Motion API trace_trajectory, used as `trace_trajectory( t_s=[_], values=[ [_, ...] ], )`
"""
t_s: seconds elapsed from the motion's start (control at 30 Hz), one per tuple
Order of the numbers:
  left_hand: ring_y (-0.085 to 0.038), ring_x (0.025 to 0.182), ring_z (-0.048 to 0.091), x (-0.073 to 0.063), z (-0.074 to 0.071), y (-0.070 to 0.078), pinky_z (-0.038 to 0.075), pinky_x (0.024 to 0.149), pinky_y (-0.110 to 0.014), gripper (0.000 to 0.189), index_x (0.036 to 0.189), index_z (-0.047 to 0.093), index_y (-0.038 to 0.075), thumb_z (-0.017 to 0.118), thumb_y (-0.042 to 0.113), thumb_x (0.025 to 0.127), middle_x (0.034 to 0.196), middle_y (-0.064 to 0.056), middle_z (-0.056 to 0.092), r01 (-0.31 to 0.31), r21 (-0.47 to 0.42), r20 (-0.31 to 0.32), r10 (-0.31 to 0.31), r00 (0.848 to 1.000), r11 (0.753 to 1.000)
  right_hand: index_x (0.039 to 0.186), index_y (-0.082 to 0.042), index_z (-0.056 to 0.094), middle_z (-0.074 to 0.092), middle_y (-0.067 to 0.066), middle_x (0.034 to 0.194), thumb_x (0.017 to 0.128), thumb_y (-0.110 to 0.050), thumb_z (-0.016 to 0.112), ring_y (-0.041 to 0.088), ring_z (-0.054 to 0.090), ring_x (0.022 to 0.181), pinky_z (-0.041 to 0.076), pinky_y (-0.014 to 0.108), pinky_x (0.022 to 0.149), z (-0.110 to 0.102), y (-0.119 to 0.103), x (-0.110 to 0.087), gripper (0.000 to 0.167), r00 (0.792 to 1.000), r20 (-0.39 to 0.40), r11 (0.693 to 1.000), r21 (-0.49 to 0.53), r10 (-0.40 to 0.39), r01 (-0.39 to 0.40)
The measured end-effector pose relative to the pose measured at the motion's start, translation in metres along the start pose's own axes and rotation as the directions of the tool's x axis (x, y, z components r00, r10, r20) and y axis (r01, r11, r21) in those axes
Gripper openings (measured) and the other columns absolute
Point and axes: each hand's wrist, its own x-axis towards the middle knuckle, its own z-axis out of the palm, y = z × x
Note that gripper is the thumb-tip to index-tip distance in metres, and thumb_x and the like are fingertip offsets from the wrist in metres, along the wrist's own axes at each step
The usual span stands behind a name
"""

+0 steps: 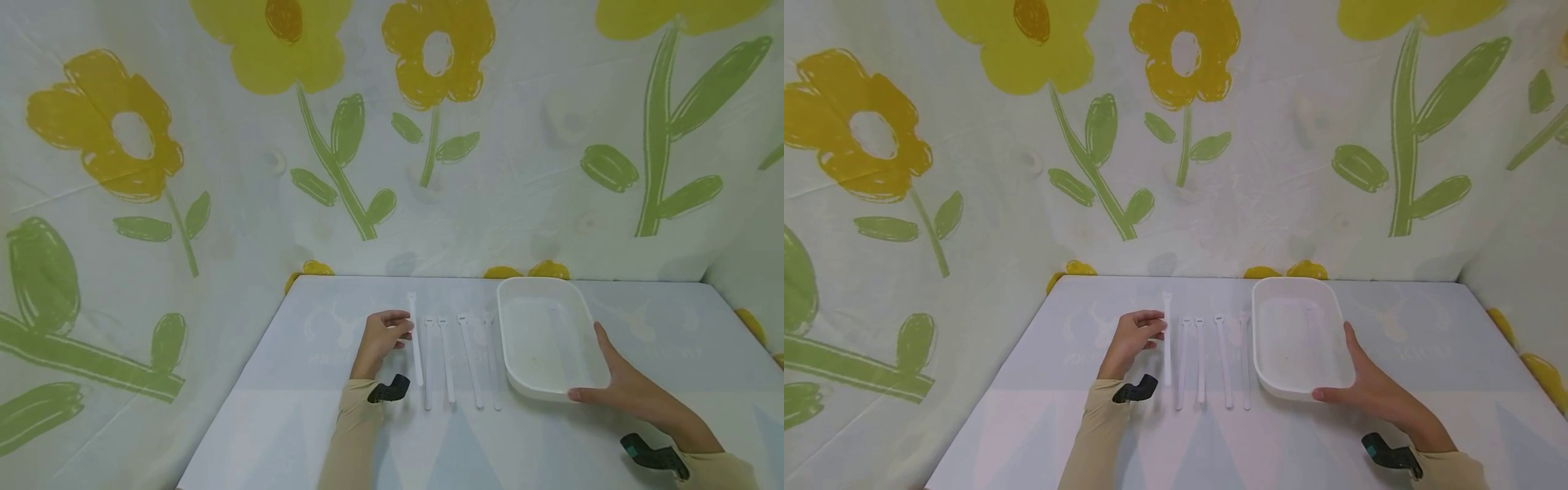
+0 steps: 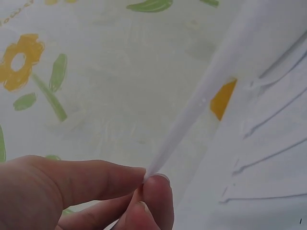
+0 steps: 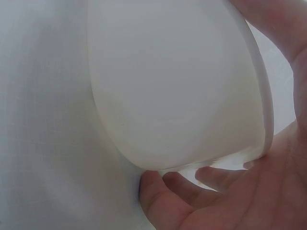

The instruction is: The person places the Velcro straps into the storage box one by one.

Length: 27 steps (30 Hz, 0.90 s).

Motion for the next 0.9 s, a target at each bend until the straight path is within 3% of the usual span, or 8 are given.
trace_trajectory(
  t_s=[0.9],
  values=[
    [-0.010,0.077,0.073,-0.0045,0.0074,0.0089,0.059,0.066,-0.022,0.036,0.126,0.069,-0.002,0.074,0.015,0.095,0.105,-0.009,0.077,-0.032,-0.112,0.028,0.036,0.999,0.993,0.154,-0.016,-0.038,-0.024,0.038,0.162,0.085,-0.051,0.079,0.070,0.004,0.146,0.022,0.087,0.108,0.0004,-0.0029,0.0008,0.141,1.000,-0.001,0.999,-0.018,0.030,-0.030]
  ],
)
